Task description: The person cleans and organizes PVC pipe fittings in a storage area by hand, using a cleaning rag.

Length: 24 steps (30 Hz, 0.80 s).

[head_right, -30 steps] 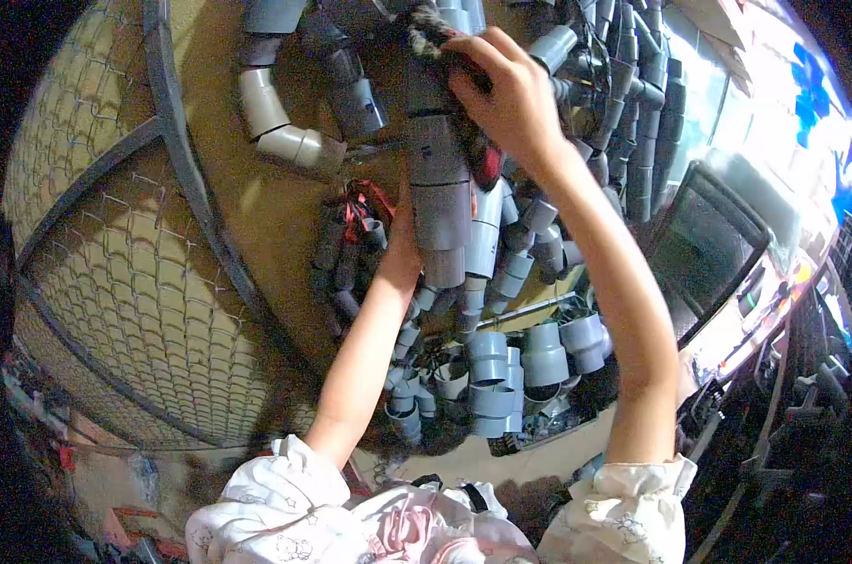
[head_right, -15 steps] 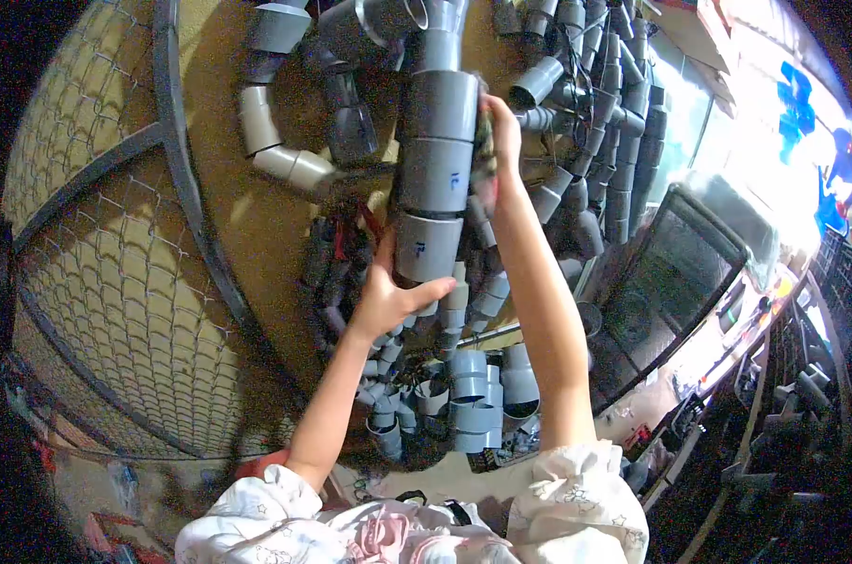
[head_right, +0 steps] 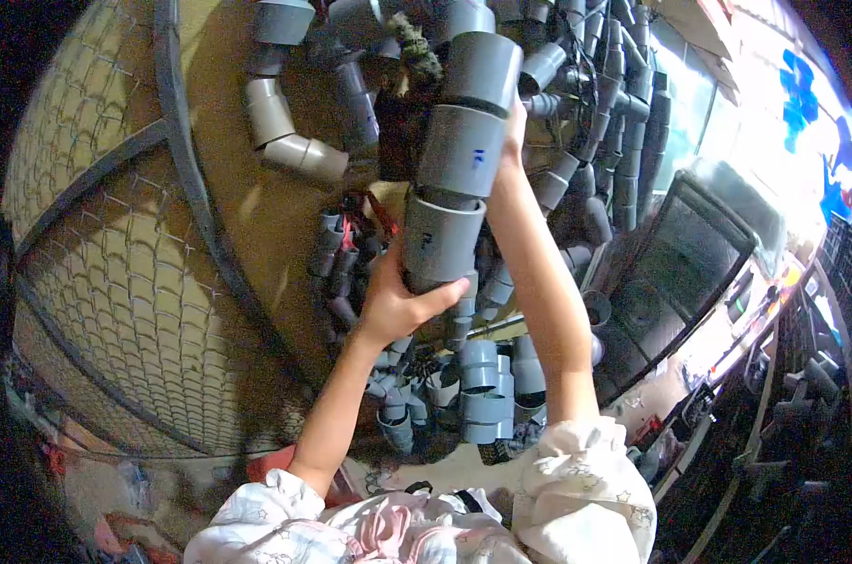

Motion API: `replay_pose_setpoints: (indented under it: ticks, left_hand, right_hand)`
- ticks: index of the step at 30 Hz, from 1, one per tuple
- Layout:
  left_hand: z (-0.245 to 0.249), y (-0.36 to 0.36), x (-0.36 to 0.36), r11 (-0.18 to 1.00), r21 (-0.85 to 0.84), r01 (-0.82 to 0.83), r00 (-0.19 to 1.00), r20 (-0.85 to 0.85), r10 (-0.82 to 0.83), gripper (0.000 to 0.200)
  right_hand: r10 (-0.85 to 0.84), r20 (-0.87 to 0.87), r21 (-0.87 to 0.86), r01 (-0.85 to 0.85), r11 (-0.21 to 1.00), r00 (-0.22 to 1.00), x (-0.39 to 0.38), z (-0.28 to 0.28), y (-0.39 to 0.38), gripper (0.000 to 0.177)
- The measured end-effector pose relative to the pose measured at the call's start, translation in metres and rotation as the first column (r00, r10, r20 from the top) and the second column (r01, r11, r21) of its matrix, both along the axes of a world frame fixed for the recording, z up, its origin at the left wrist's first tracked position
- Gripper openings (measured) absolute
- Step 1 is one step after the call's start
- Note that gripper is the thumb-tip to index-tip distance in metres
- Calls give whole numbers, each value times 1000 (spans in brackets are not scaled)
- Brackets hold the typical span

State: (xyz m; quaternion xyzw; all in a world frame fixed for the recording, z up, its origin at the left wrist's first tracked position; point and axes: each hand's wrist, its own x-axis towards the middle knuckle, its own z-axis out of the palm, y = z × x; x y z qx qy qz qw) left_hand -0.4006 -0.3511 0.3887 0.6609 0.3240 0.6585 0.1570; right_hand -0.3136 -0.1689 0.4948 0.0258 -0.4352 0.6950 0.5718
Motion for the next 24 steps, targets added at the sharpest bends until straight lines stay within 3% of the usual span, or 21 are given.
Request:
replay_pose_setpoints:
  ticks: [2,3,5,9,10,13,15,17,19,20,21,23,24]
  left_hand:
    - [-5,3,0,1000,-6,24,996,88,-23,37]
    - [-7,4,-4,992,-86,96,990,114,-85,34]
    - [-10,6,-15,945,-231,231,965,177,-193,28]
    - [-13,16,-11,954,-171,248,954,212,-210,24]
    - [-15,19,-11,948,-203,246,963,162,-215,27]
    - [-18,23,-9,937,-202,287,941,244,-235,29]
    - [-22,30,-8,915,-184,359,914,268,-304,31]
    - [-20,30,-10,899,-235,370,916,252,-312,30]
    - [-29,38,-12,885,-308,348,926,260,-273,34]
    - [-33,46,-13,885,-299,357,915,305,-266,33]
    - [-35,55,-14,888,-277,368,901,344,-265,32]
    - [-36,68,-20,920,-200,338,913,306,-269,32]
    - [-33,69,-22,932,-171,320,920,289,-263,32]
  right_hand:
    - [11,16,1,-11,1000,1000,-15,-8,0,49]
    - [-32,70,2,32,999,997,-22,-19,-8,50]
    - [-214,296,12,221,975,931,-27,-48,-54,57]
    - [-96,475,-109,166,980,875,-3,-49,-91,71]
    - [-182,479,-105,262,959,859,-1,-47,-98,71]
    - [-236,394,-118,304,945,888,8,-39,-75,62]
    - [-129,130,-188,152,970,983,15,-26,-32,46]
    - [-305,162,-199,334,921,939,11,1,-20,48]
    - [-313,222,-209,358,910,924,1,11,-40,52]
    - [-121,224,-194,166,967,967,-3,4,-50,59]
    - [-239,316,-89,280,956,918,-10,-28,0,72]
    - [-248,502,2,285,958,829,-23,-45,-56,83]
    - [-153,553,-10,190,982,819,-22,-45,-62,85]
